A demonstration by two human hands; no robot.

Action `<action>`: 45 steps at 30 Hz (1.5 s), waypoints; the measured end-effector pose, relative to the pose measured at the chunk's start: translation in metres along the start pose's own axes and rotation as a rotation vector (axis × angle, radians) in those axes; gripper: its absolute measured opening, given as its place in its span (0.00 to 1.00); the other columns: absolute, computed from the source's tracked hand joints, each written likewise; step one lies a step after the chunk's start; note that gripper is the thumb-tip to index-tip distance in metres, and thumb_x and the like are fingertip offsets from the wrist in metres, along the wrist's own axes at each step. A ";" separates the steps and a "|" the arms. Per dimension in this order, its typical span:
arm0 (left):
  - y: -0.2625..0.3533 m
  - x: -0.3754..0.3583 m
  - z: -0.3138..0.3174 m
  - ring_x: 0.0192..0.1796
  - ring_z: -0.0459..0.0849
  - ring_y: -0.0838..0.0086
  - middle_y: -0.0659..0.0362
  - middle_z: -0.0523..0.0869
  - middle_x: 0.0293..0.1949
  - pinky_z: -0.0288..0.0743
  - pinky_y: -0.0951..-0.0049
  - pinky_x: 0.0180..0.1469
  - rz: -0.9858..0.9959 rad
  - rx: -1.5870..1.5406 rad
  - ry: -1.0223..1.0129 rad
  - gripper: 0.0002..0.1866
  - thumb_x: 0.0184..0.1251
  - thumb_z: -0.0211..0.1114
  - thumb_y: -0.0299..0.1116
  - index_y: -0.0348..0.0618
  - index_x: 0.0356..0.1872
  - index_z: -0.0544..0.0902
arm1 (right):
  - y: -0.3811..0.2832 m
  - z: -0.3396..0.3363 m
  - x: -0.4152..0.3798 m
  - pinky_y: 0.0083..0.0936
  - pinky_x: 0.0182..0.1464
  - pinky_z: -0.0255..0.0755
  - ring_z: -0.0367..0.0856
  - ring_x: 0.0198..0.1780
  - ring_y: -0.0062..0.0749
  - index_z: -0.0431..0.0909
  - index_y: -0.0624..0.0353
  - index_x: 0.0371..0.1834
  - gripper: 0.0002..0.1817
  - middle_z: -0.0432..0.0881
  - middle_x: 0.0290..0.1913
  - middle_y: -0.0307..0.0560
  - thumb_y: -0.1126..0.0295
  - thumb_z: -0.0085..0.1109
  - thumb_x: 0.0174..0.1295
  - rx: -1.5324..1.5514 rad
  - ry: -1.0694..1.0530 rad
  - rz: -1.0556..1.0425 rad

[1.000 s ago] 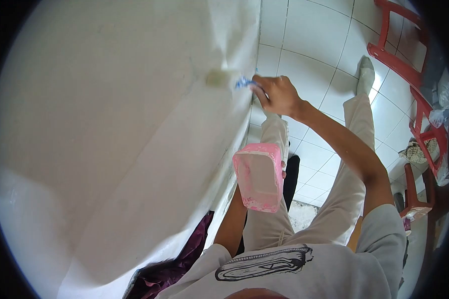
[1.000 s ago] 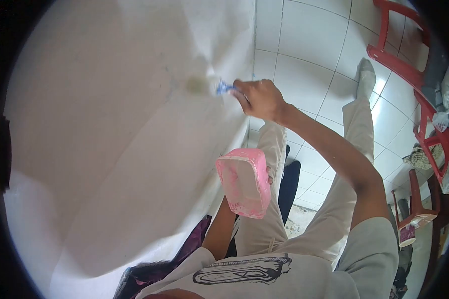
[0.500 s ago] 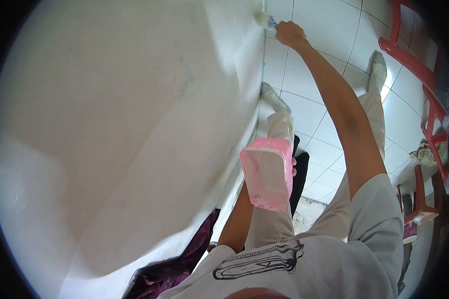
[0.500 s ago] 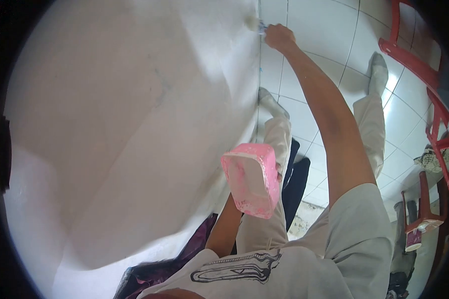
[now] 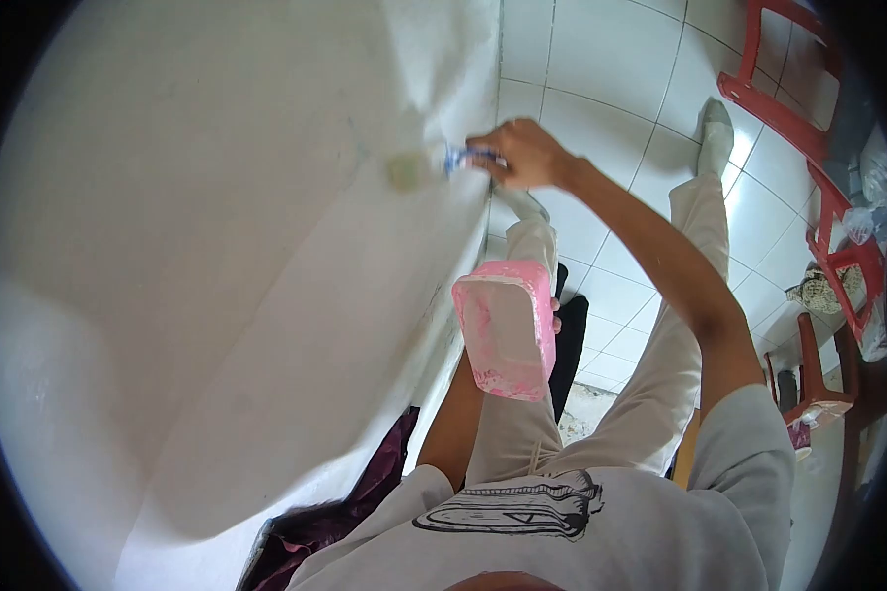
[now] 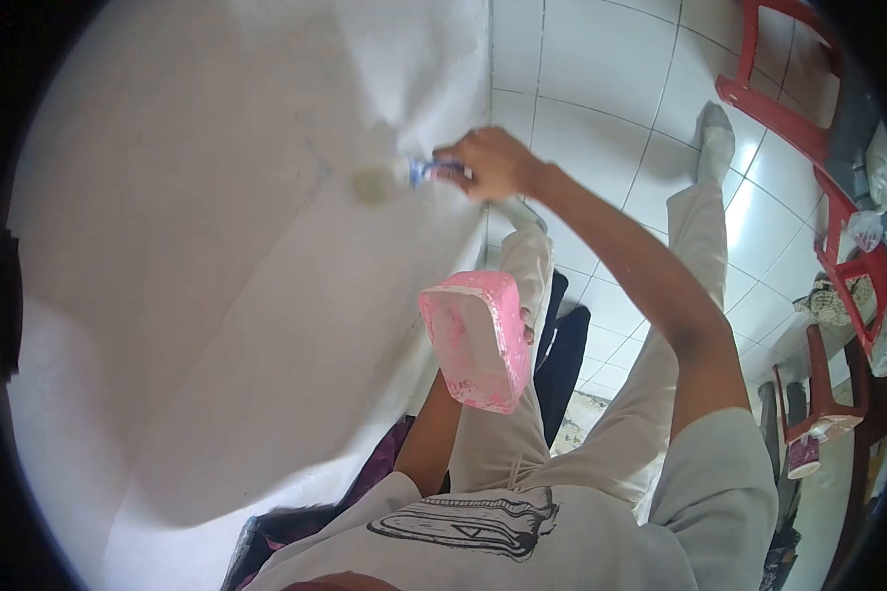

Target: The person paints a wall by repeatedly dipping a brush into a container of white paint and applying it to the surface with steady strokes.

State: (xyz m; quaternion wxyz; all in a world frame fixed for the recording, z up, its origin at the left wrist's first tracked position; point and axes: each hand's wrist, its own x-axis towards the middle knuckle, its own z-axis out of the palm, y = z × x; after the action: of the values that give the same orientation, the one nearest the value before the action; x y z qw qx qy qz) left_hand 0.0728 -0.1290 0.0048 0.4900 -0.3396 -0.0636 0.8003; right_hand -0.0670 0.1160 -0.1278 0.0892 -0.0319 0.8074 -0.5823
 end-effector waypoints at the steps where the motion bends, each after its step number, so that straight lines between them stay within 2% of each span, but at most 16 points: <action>1: 0.000 0.000 0.001 0.69 0.72 0.48 0.46 0.72 0.69 0.68 0.43 0.70 0.004 0.004 0.009 0.42 0.71 0.58 0.63 0.43 0.76 0.63 | 0.026 0.009 0.014 0.49 0.41 0.77 0.84 0.36 0.55 0.86 0.48 0.47 0.14 0.84 0.28 0.54 0.55 0.56 0.70 -0.043 0.053 0.001; 4: 0.000 -0.001 0.004 0.69 0.73 0.47 0.46 0.73 0.69 0.68 0.43 0.70 0.020 0.030 0.044 0.42 0.71 0.58 0.63 0.43 0.76 0.64 | 0.103 0.010 0.049 0.49 0.55 0.78 0.86 0.51 0.52 0.84 0.41 0.57 0.17 0.88 0.46 0.52 0.57 0.55 0.68 -0.180 -0.080 0.379; 6: -0.001 -0.005 0.005 0.68 0.73 0.47 0.46 0.73 0.69 0.69 0.43 0.70 0.032 0.045 0.066 0.42 0.71 0.58 0.63 0.44 0.76 0.64 | 0.171 0.020 0.052 0.49 0.55 0.81 0.86 0.55 0.51 0.84 0.51 0.55 0.18 0.88 0.51 0.52 0.62 0.52 0.68 -0.353 -0.080 0.797; 8: 0.001 -0.006 0.003 0.68 0.74 0.47 0.46 0.73 0.69 0.69 0.43 0.69 0.044 0.055 0.076 0.42 0.71 0.58 0.63 0.44 0.76 0.64 | 0.168 0.002 0.039 0.47 0.56 0.81 0.87 0.54 0.53 0.83 0.57 0.54 0.16 0.88 0.50 0.57 0.66 0.50 0.69 -0.225 0.061 0.976; 14: -0.004 -0.007 0.002 0.67 0.75 0.47 0.46 0.74 0.68 0.69 0.43 0.69 0.060 0.055 0.119 0.41 0.72 0.57 0.63 0.44 0.75 0.65 | 0.133 0.036 0.015 0.51 0.51 0.81 0.88 0.49 0.57 0.82 0.60 0.50 0.15 0.88 0.44 0.61 0.69 0.49 0.67 -0.328 0.043 0.694; 21: -0.005 -0.008 0.013 0.66 0.76 0.47 0.45 0.75 0.67 0.70 0.43 0.68 0.059 0.081 0.197 0.41 0.72 0.57 0.63 0.44 0.75 0.66 | 0.028 0.049 0.035 0.48 0.43 0.82 0.88 0.39 0.56 0.81 0.58 0.53 0.16 0.87 0.37 0.61 0.69 0.48 0.67 -0.207 0.200 0.666; 24: -0.007 -0.007 0.012 0.65 0.76 0.47 0.45 0.75 0.67 0.71 0.43 0.68 0.049 0.092 0.209 0.40 0.72 0.57 0.63 0.44 0.74 0.67 | -0.003 0.044 0.009 0.45 0.42 0.81 0.88 0.37 0.55 0.83 0.58 0.53 0.15 0.87 0.38 0.61 0.65 0.52 0.70 -0.139 0.345 0.598; 26: -0.006 -0.011 0.008 0.65 0.77 0.47 0.45 0.75 0.67 0.71 0.43 0.68 0.051 0.083 0.220 0.40 0.72 0.57 0.63 0.44 0.74 0.67 | -0.004 0.042 -0.014 0.43 0.37 0.78 0.85 0.30 0.53 0.85 0.58 0.52 0.15 0.86 0.36 0.59 0.61 0.58 0.70 0.258 0.640 0.283; 27: -0.005 -0.012 0.006 0.65 0.77 0.47 0.45 0.75 0.67 0.71 0.43 0.68 0.053 0.084 0.221 0.40 0.72 0.57 0.63 0.44 0.74 0.67 | 0.001 0.036 -0.015 0.43 0.37 0.78 0.85 0.30 0.53 0.85 0.58 0.52 0.15 0.86 0.36 0.59 0.61 0.58 0.70 0.261 0.634 0.284; 29: -0.004 -0.013 0.002 0.64 0.77 0.47 0.45 0.75 0.66 0.71 0.43 0.68 0.054 0.088 0.220 0.40 0.72 0.57 0.63 0.44 0.74 0.68 | 0.029 0.017 0.000 0.40 0.43 0.81 0.87 0.34 0.50 0.88 0.54 0.47 0.13 0.89 0.39 0.54 0.62 0.56 0.71 0.177 0.254 0.359; 31: -0.002 -0.016 0.000 0.64 0.77 0.47 0.45 0.76 0.66 0.71 0.43 0.67 0.048 0.095 0.227 0.40 0.72 0.56 0.63 0.44 0.74 0.68 | 0.091 0.033 0.025 0.40 0.48 0.82 0.88 0.40 0.51 0.87 0.50 0.52 0.14 0.89 0.42 0.55 0.63 0.57 0.69 0.113 0.242 0.331; 33: 0.000 -0.019 -0.001 0.64 0.78 0.47 0.45 0.76 0.66 0.72 0.43 0.67 0.040 0.113 0.234 0.40 0.72 0.56 0.63 0.44 0.74 0.68 | 0.116 0.036 0.036 0.43 0.53 0.81 0.88 0.49 0.52 0.85 0.53 0.53 0.16 0.89 0.46 0.56 0.63 0.58 0.66 -0.142 0.247 0.615; 35: -0.003 -0.023 -0.001 0.63 0.78 0.47 0.45 0.76 0.66 0.72 0.43 0.67 0.041 0.125 0.251 0.40 0.72 0.56 0.64 0.45 0.74 0.69 | 0.149 0.026 0.039 0.47 0.57 0.81 0.86 0.55 0.54 0.84 0.56 0.54 0.18 0.88 0.51 0.58 0.62 0.56 0.66 -0.184 -0.005 0.974; 38: -0.002 -0.029 0.005 0.63 0.79 0.47 0.45 0.76 0.66 0.72 0.43 0.67 0.037 0.157 0.287 0.39 0.72 0.56 0.64 0.45 0.73 0.69 | 0.168 0.059 0.039 0.52 0.54 0.81 0.86 0.49 0.61 0.85 0.52 0.52 0.17 0.86 0.51 0.63 0.62 0.52 0.67 -0.224 0.038 0.775; 39: -0.001 -0.030 0.006 0.63 0.79 0.47 0.45 0.77 0.65 0.72 0.43 0.67 0.031 0.174 0.304 0.39 0.72 0.56 0.64 0.45 0.73 0.69 | 0.149 0.042 0.047 0.53 0.54 0.80 0.86 0.49 0.61 0.85 0.53 0.51 0.17 0.86 0.50 0.65 0.60 0.51 0.69 -0.183 0.093 0.603; 45: -0.016 -0.047 0.043 0.61 0.80 0.46 0.45 0.77 0.65 0.73 0.43 0.66 0.018 0.302 0.493 0.39 0.72 0.56 0.64 0.45 0.73 0.70 | -0.072 -0.014 0.014 0.54 0.49 0.77 0.83 0.44 0.63 0.84 0.56 0.43 0.19 0.86 0.34 0.61 0.53 0.49 0.74 0.015 0.212 0.586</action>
State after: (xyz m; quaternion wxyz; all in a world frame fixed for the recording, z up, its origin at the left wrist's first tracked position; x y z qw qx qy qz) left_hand 0.0723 -0.1502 0.0668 0.5287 -0.4475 0.1805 0.6983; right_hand -0.0874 0.1038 -0.0565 0.1687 0.2636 0.7829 -0.5377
